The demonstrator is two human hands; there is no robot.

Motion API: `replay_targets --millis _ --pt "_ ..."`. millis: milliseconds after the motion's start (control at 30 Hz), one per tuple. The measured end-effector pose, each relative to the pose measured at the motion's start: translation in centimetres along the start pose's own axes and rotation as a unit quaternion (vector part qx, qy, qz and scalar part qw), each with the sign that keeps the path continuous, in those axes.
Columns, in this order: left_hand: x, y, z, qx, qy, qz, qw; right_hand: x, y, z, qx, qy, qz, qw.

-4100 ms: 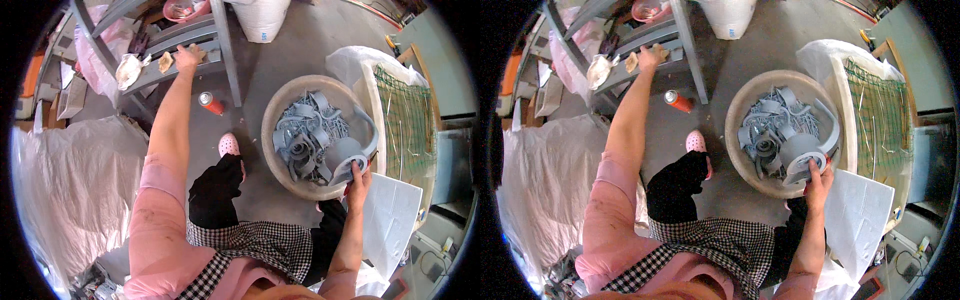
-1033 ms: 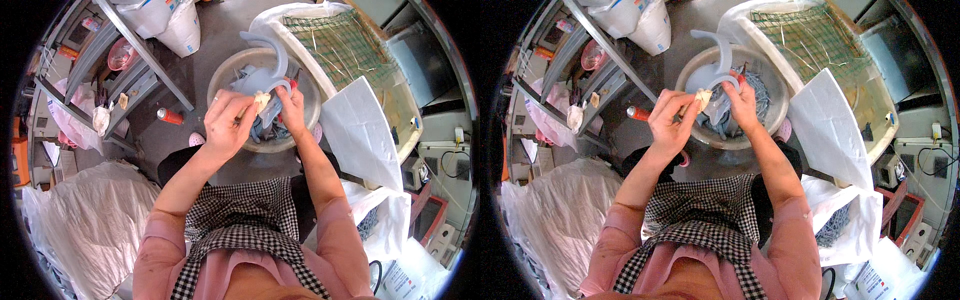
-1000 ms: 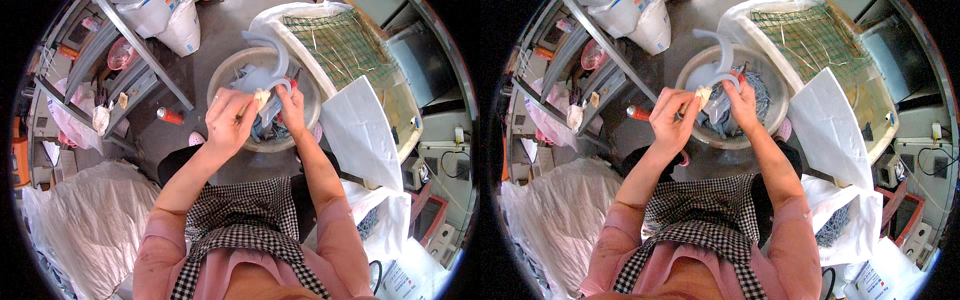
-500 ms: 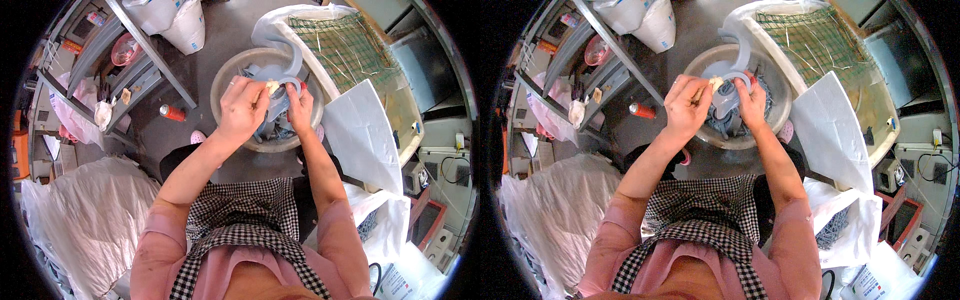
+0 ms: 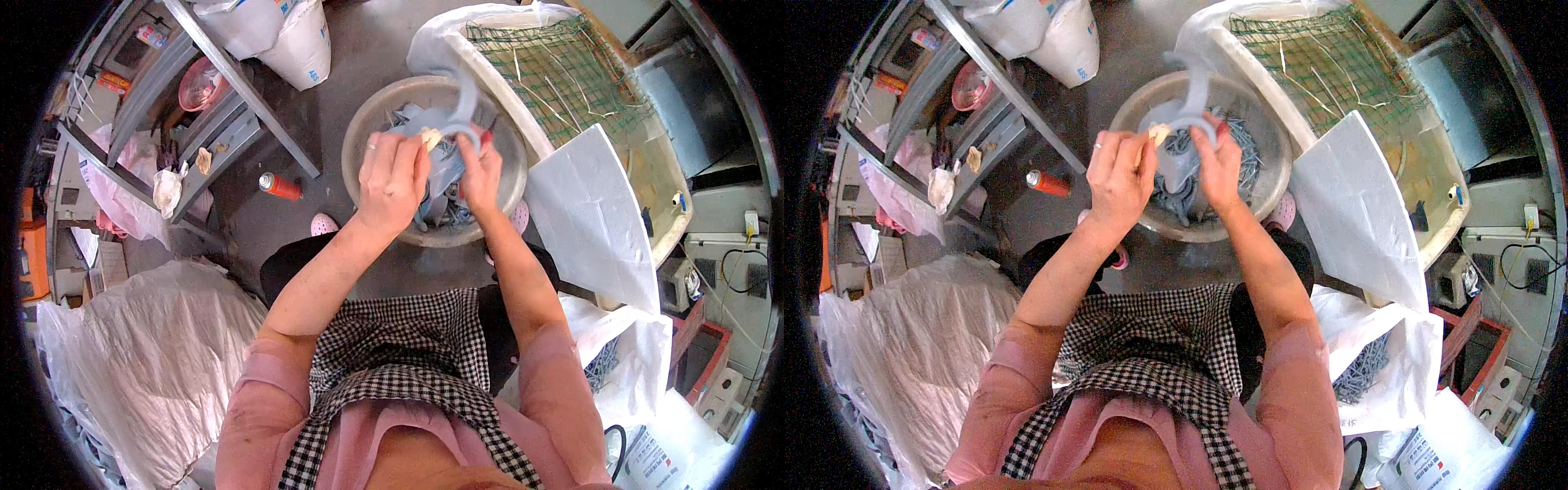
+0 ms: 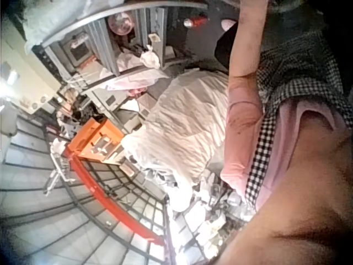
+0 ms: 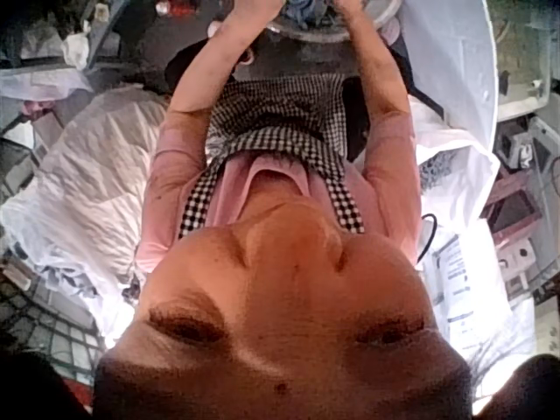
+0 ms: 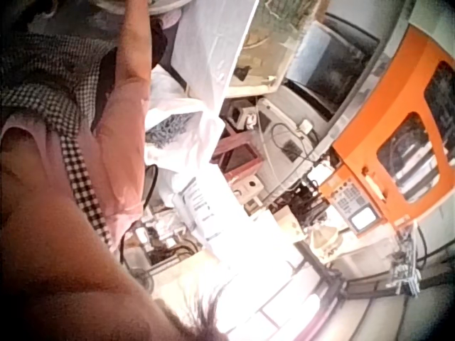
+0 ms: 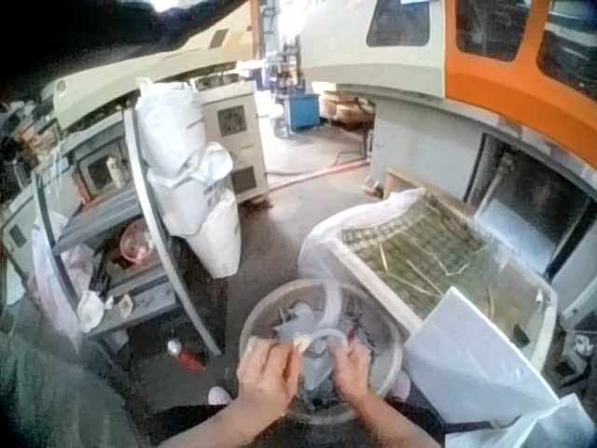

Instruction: The person takes grey plastic components from a bin, uses a handheld tool to scrape excess material from the edges, wipes the surfaces with a cloth, and places the finished items into a large bag.

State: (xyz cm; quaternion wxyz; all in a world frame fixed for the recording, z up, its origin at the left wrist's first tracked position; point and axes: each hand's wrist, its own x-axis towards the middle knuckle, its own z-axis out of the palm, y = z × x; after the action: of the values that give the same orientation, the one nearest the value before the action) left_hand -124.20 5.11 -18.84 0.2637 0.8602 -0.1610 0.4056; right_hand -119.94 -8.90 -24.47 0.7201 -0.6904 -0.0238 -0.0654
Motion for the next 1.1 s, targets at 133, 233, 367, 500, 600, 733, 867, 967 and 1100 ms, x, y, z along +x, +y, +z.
replay_targets --millis 133,233,367,500,600,733,867,967,1100 --pt "-3.3 -1.0 -0.8 -0.063 -0.007 -0.048 0.997 1.7 -0.2 -1.5 0.12 0.048 -0.016 0.991" --pt "-3.4 -3.7 -3.1 -0.082 0.014 -0.193 0.978 1.6 0.5 -1.7 0.144 0.029 0.03 0.989" --pt "-4.3 -10.6 -5.7 -0.073 -0.046 -0.334 0.939 1.6 1.5 -1.4 0.176 -0.019 0.042 0.983" --pt "-7.3 -21.8 -7.9 0.03 -0.092 -0.351 0.931 1.6 3.2 -0.6 0.103 -0.027 0.057 0.993" --pt "-9.8 -30.3 -9.1 0.162 -0.114 -0.38 0.903 1.3 2.6 0.0 -0.032 -0.016 0.124 0.992" --pt "-10.2 -39.4 -8.7 0.297 -0.107 -0.419 0.852 0.9 2.2 0.3 0.073 0.003 0.173 0.982" --pt "-11.0 -45.5 -7.8 0.315 -0.047 -0.41 0.855 0.9 4.2 -0.1 0.088 0.016 0.224 0.97" --pt "-11.4 -50.1 -8.3 0.402 -0.061 -0.391 0.826 1.0 4.2 -0.1 0.101 0.005 0.244 0.964" --pt "-13.3 -53.1 -7.1 0.418 -0.144 -0.369 0.818 1.6 4.7 -1.0 0.05 0.016 0.246 0.968"
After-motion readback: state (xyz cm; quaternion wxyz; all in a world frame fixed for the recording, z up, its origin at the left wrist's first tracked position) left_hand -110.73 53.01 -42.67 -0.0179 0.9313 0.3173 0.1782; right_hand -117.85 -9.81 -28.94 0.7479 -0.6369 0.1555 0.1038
